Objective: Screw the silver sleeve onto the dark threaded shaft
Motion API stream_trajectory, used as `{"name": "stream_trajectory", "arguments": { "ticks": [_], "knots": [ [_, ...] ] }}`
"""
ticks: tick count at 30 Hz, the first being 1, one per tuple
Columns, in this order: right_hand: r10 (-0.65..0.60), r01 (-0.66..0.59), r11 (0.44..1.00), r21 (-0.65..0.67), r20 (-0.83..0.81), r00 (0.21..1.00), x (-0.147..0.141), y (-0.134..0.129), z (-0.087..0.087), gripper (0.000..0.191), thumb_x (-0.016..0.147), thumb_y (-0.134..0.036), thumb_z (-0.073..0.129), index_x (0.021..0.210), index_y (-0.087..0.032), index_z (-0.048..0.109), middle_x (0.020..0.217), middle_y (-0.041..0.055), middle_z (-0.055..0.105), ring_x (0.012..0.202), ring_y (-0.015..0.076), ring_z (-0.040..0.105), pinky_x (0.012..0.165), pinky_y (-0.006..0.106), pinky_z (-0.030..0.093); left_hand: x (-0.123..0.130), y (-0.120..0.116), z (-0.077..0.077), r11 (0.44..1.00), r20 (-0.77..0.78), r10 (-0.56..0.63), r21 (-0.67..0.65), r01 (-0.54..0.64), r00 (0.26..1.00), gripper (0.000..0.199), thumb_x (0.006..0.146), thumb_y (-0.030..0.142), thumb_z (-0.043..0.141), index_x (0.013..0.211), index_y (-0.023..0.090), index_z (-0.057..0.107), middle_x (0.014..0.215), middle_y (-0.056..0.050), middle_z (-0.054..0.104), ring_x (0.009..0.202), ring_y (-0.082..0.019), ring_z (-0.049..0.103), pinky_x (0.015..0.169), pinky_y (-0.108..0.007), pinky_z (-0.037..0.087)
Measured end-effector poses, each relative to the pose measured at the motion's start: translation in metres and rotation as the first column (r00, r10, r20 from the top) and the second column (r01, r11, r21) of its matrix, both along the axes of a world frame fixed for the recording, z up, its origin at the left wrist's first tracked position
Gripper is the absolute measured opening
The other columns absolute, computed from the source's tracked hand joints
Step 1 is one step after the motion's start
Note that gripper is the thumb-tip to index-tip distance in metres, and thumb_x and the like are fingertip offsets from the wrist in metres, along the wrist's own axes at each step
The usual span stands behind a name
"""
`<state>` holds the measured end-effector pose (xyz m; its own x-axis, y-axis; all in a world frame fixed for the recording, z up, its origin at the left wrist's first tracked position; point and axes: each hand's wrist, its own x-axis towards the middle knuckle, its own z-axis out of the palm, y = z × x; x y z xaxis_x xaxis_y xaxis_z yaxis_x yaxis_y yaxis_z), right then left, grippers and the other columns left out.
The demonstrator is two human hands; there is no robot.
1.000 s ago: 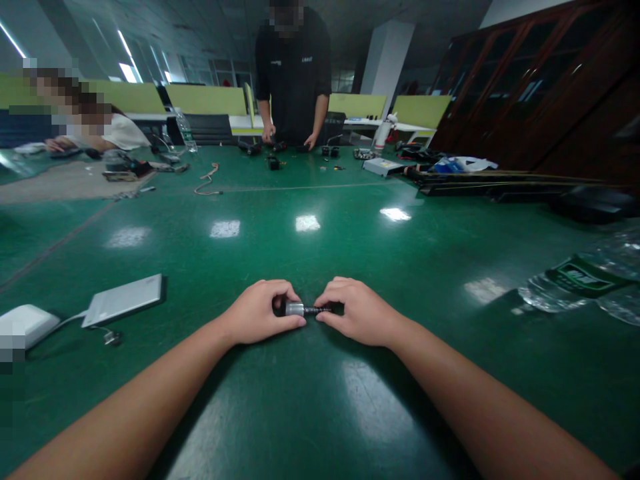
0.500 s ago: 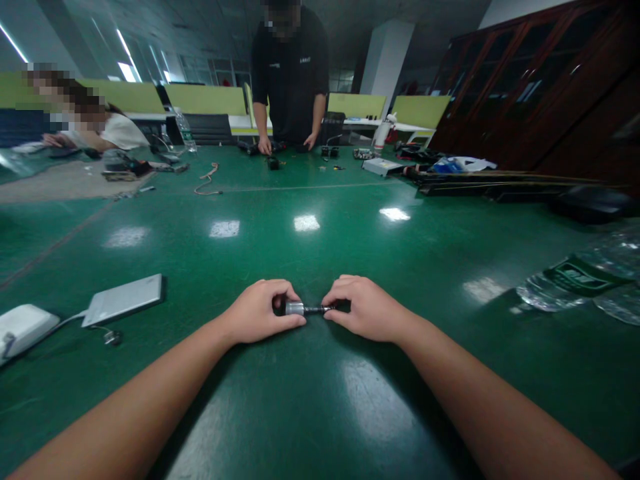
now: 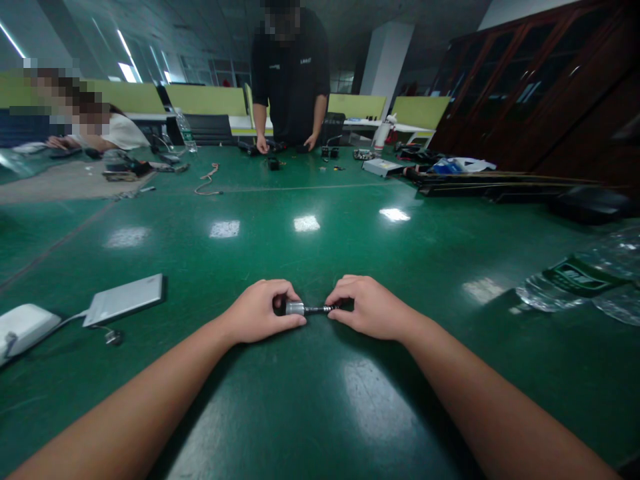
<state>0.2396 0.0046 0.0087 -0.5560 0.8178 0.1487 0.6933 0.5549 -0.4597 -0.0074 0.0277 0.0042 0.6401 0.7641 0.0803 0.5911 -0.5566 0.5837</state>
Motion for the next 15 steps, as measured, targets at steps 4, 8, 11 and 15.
{"name": "stream_trajectory", "arguments": {
  "ticks": [4,8,11,15],
  "knots": [
    [-0.002,0.002,1.0,-0.013,0.007,1.0,0.0023,0.0004,0.0023,0.011,0.08,-0.02,0.072,0.09,-0.019,0.076,0.082,0.0033,0.07,0.082,0.0172,0.06,0.076,0.03,0.045,-0.0002,-0.0004,0.0003,1.0,-0.002,0.005,-0.003,-0.005,1.0,0.026,0.077,0.042,0.073,0.087,0.018,0.068,0.076,0.0,0.063,0.067,-0.015,0.055,0.063,-0.025,0.038],
    [-0.024,0.025,0.999,-0.027,0.045,0.999,0.0067,0.0014,0.0054,0.011,0.079,-0.02,0.073,0.089,-0.02,0.076,0.081,0.0028,0.07,0.08,0.0168,0.061,0.074,0.03,0.044,-0.0001,-0.0004,0.001,1.0,0.0,0.006,-0.009,-0.006,1.0,0.027,0.077,0.042,0.073,0.088,0.018,0.068,0.076,0.0,0.064,0.068,-0.015,0.055,0.063,-0.025,0.038],
    [-0.045,0.046,0.999,-0.013,0.067,0.997,0.0093,0.0021,0.0066,0.01,0.078,-0.02,0.074,0.088,-0.021,0.077,0.08,0.0027,0.07,0.079,0.0169,0.061,0.074,0.03,0.043,0.0001,-0.0002,0.0009,1.0,0.001,0.007,-0.009,-0.007,1.0,0.026,0.077,0.041,0.073,0.087,0.018,0.068,0.076,0.0,0.064,0.068,-0.015,0.055,0.062,-0.025,0.038],
    [-0.041,0.042,0.999,-0.021,0.058,0.997,0.0099,0.0017,0.0068,0.011,0.078,-0.021,0.074,0.088,-0.021,0.077,0.08,0.0025,0.069,0.078,0.016,0.061,0.073,0.029,0.043,0.0,-0.0002,0.0007,1.0,-0.002,0.005,0.002,-0.005,1.0,0.026,0.077,0.041,0.073,0.088,0.018,0.068,0.076,0.0,0.063,0.067,-0.015,0.055,0.062,-0.025,0.038]
  ]
}}
